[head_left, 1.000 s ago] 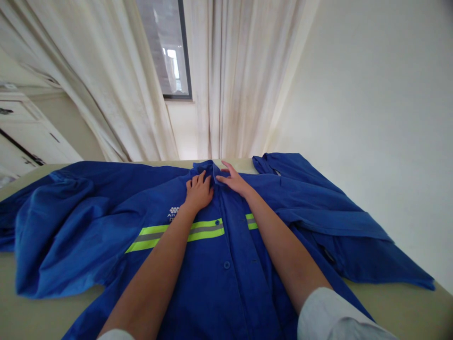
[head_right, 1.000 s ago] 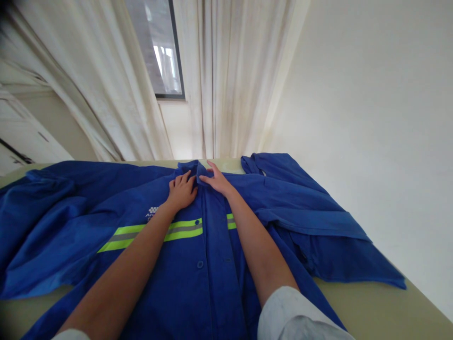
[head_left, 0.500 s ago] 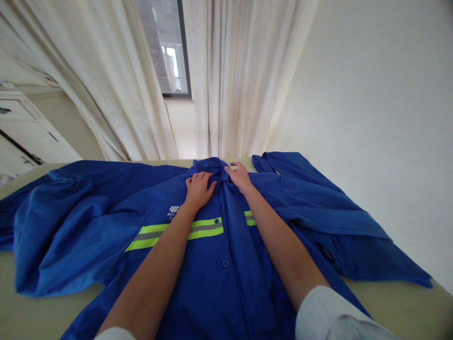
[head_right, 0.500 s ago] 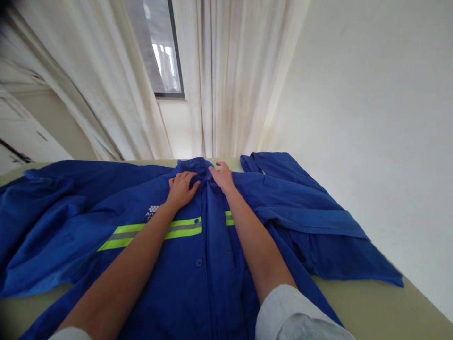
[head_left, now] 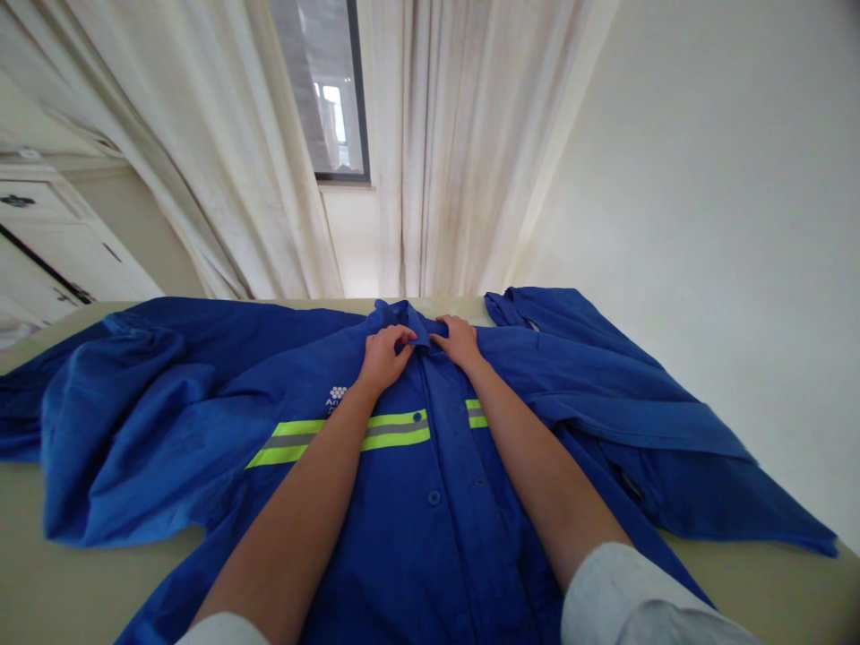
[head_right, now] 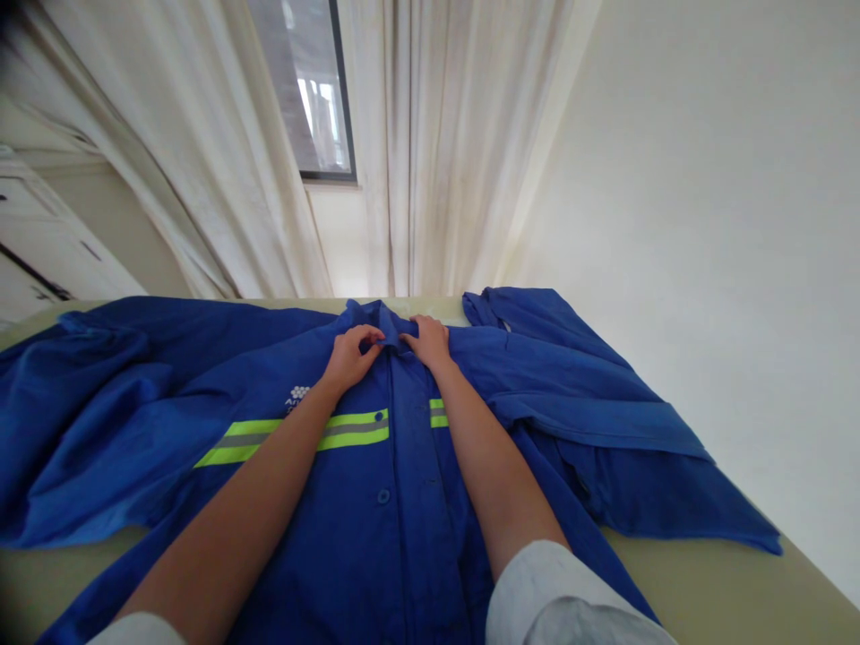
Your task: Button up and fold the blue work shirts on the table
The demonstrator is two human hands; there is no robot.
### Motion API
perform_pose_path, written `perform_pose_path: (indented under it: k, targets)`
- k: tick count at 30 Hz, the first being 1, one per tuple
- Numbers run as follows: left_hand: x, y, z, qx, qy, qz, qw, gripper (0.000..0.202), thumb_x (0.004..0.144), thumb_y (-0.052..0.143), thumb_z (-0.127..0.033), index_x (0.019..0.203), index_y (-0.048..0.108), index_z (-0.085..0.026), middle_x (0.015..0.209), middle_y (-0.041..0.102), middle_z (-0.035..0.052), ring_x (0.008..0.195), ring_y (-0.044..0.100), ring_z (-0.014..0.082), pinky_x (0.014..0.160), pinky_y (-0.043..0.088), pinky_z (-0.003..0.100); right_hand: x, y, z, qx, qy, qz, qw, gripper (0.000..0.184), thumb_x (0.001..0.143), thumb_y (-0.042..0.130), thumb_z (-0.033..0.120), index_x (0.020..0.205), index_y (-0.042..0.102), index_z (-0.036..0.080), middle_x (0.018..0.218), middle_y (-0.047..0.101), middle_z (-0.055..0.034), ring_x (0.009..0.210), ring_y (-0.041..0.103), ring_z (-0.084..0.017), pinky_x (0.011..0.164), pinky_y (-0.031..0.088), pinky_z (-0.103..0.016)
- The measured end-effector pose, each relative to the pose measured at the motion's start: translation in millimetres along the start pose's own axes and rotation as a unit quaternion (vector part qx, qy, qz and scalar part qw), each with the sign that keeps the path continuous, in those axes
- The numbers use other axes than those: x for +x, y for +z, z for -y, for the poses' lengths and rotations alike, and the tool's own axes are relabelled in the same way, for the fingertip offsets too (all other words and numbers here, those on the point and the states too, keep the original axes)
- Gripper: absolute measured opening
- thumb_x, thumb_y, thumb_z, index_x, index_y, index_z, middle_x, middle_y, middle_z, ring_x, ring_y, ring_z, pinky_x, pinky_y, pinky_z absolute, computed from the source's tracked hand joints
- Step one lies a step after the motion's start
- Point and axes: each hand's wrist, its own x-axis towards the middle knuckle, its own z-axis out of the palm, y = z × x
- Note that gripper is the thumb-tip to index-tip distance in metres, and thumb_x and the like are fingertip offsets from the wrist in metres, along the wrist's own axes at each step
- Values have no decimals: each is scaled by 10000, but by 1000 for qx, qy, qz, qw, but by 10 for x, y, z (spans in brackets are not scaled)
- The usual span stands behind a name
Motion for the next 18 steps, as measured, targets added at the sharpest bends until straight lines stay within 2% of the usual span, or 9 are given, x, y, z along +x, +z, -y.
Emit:
perform_pose_path:
  k: [2, 5, 7, 9, 10, 12, 14, 16, 18]
  targets:
    - [1, -11, -6, -5, 7, -8, 1000, 184, 949, 601, -206, 1078, 727, -243, 1112, 761, 50, 1088, 685, 233, 1020, 511, 386, 0, 9, 11, -7, 22, -20, 1000, 357, 906, 790, 357, 1231, 709, 233, 1216, 740, -125, 1185, 645, -327, 1040, 449, -476]
    - [-12, -16, -4, 19, -24, -48, 998, 185, 963, 586, -200, 1056, 743, -229, 1115, 777, 56, 1067, 704, 233, 1014, 524, 361, -11, 3, 44, -10, 56, -72, 996, 313, 883, 809, 336, 1164, 717, 234, 1101, 748, -105, 1113, 650, -308, 1018, 452, -457]
    - [-18, -16, 6, 40, -60, -76, 994, 189, 963, 573, -187, 1060, 731, -226, 1107, 779, 55, 1041, 718, 233, 984, 533, 351, -20, -24, 82, 14, 37, -117, 992, 265, 893, 794, 328, 1122, 730, 210, 1135, 729, -128, 1143, 627, -307, 1035, 450, -444]
    - [-17, -19, 19, 49, -100, -108, 988, 209, 977, 541, -188, 1103, 705, -224, 1102, 777, 60, 1033, 725, 241, 957, 536, 354, -30, -58, 142, 81, -9, -122, 989, 224, 931, 749, 358, 1074, 735, 185, 1143, 715, -133, 1122, 629, -281, 1012, 471, -399]
    - [-13, -21, 25, 50, -119, -121, 984, 220, 990, 520, -195, 1128, 688, -223, 1101, 775, 65, 1034, 726, 246, 946, 536, 358, -37, -69, 181, 124, -34, -93, 987, 241, 945, 730, 383, 1075, 732, 181, 1112, 717, -115, 1064, 645, -255, 968, 492, -369]
    - [-6, -25, 31, 51, -143, -130, 980, 241, 1011, 482, -210, 1172, 660, -220, 1097, 773, 75, 1037, 724, 256, 933, 532, 367, -57, -66, 269, 189, -80, 19, 979, 330, 919, 755, 426, 1139, 718, 182, 994, 721, -51, 887, 660, -200, 841, 511, -313]
    - [0, -28, 31, 60, -146, -129, 979, 263, 1015, 484, -231, 1229, 634, -210, 1111, 771, 88, 1069, 707, 274, 951, 522, 387, -82, -26, 356, 191, -111, 116, 968, 461, 834, 835, 413, 1213, 703, 186, 877, 705, 5, 756, 636, -168, 741, 486, -283]
    - [1, -28, 24, 75, -143, -136, 977, 309, 1010, 506, -257, 1297, 598, -189, 1143, 766, 106, 1124, 677, 299, 990, 505, 423, -105, 33, 418, 164, -120, 146, 968, 487, 780, 865, 336, 1218, 715, 184, 797, 683, 33, 707, 617, -157, 704, 455, -271]
    - [-3, -26, 14, 87, -145, -141, 975, 346, 1007, 509, -268, 1334, 573, -172, 1189, 754, 123, 1163, 651, 316, 1015, 491, 453, -120, 82, 442, 160, -109, 131, 972, 390, 787, 805, 240, 1168, 744, 183, 738, 662, 46, 681, 603, -150, 689, 438, -264]
